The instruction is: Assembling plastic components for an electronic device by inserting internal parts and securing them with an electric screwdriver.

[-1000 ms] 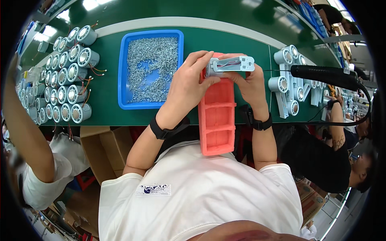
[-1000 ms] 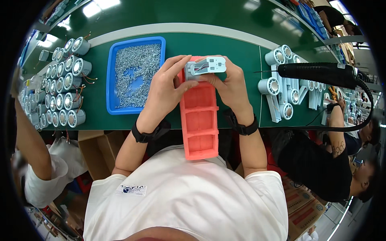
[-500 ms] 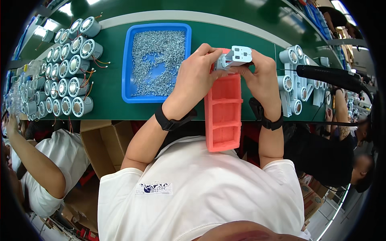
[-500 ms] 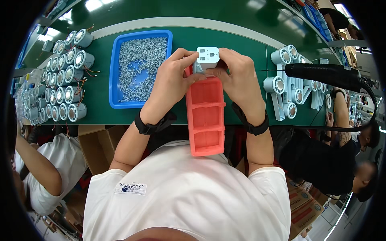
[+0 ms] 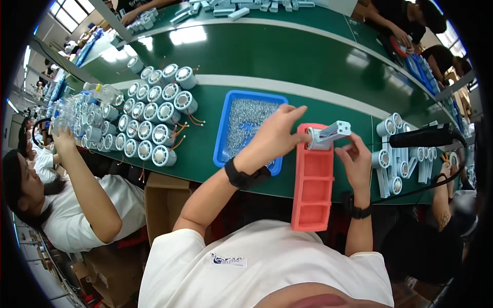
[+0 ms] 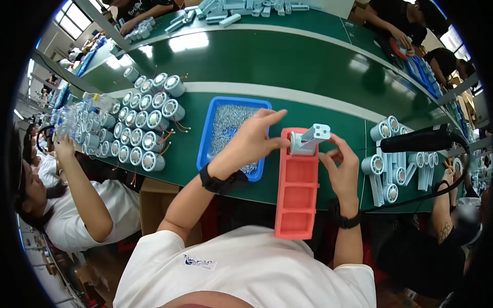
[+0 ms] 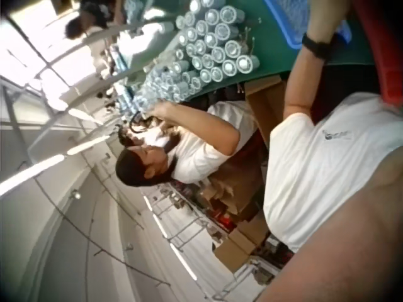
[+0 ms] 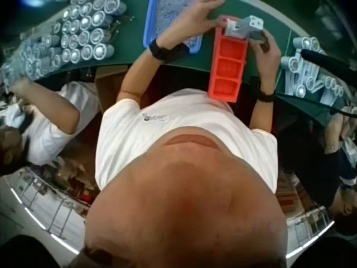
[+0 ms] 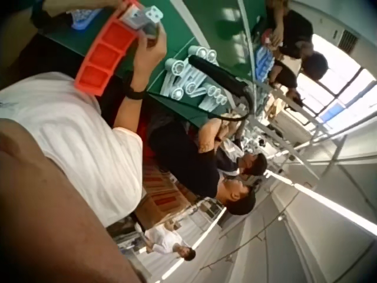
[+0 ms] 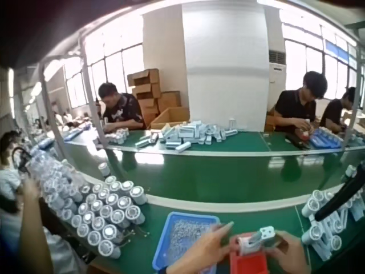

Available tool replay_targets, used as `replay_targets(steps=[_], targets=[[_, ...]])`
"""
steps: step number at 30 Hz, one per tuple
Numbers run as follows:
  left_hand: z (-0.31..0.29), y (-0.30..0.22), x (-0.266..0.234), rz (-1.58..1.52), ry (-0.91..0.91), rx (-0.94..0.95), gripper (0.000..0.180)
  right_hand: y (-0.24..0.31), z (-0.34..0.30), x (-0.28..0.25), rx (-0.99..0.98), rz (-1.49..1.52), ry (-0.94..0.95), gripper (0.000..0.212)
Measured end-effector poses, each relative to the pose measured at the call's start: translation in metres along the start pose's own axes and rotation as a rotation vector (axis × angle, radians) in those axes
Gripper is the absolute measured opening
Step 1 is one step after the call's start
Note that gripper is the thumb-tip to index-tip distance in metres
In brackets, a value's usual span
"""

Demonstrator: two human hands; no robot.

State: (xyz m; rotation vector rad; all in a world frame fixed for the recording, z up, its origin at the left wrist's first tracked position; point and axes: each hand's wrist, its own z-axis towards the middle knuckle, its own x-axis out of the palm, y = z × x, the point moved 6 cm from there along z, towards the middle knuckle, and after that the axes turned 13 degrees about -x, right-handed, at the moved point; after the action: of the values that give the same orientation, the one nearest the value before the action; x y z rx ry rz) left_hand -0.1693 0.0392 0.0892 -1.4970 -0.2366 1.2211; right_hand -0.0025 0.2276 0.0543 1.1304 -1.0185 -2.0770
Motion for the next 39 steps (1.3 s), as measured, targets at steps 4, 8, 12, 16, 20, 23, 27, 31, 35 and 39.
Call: replay_targets(steps=[4,8,12,16,20,23,27,31,35,39], targets=[[0.073,-0.006,-0.074,0.404,-0.031,-0.101,0.055,0.014,-0.041,-0.01,0.056,-0.096,-0.002,0.052],[0.213,0.061,-0.149,0.842,-0.119,-0.14,0.059,0.028,-0.049,0.016,-0.015,-0.074,0.109,0.05],[0.311,0.129,-0.167,1.043,-0.062,-0.305,0.053,0.016,-0.049,0.017,-0.038,-0.063,0.067,0.043],[0.374,0.198,-0.169,0.997,-0.211,-0.414,0.041,0.002,-0.049,0.016,-0.077,-0.058,0.049,0.033],[0.416,0.245,-0.15,0.859,-0.431,-0.521,0.035,-0.004,-0.048,0.012,-0.045,-0.053,-0.028,0.027],[0.428,0.258,-0.126,0.869,-0.442,-0.53,0.038,-0.026,-0.063,0.012,0.013,-0.042,-0.027,0.028],[0.421,0.278,-0.139,0.803,-0.35,-0.499,0.04,-0.028,-0.06,0.012,0.091,-0.014,0.0,0.027],[0.41,0.234,-0.135,0.721,-0.354,-0.399,0.038,-0.016,-0.053,0.009,-0.046,-0.139,-0.012,0.024],[0.373,0.114,-0.139,0.704,-0.295,-0.193,0.032,-0.021,-0.055,0.009,-0.135,-0.168,-0.035,0.023],[0.271,-0.047,-0.229,0.669,-0.096,-0.099,0.039,0.005,-0.054,-0.004,-0.122,-0.09,-0.139,0.029]])
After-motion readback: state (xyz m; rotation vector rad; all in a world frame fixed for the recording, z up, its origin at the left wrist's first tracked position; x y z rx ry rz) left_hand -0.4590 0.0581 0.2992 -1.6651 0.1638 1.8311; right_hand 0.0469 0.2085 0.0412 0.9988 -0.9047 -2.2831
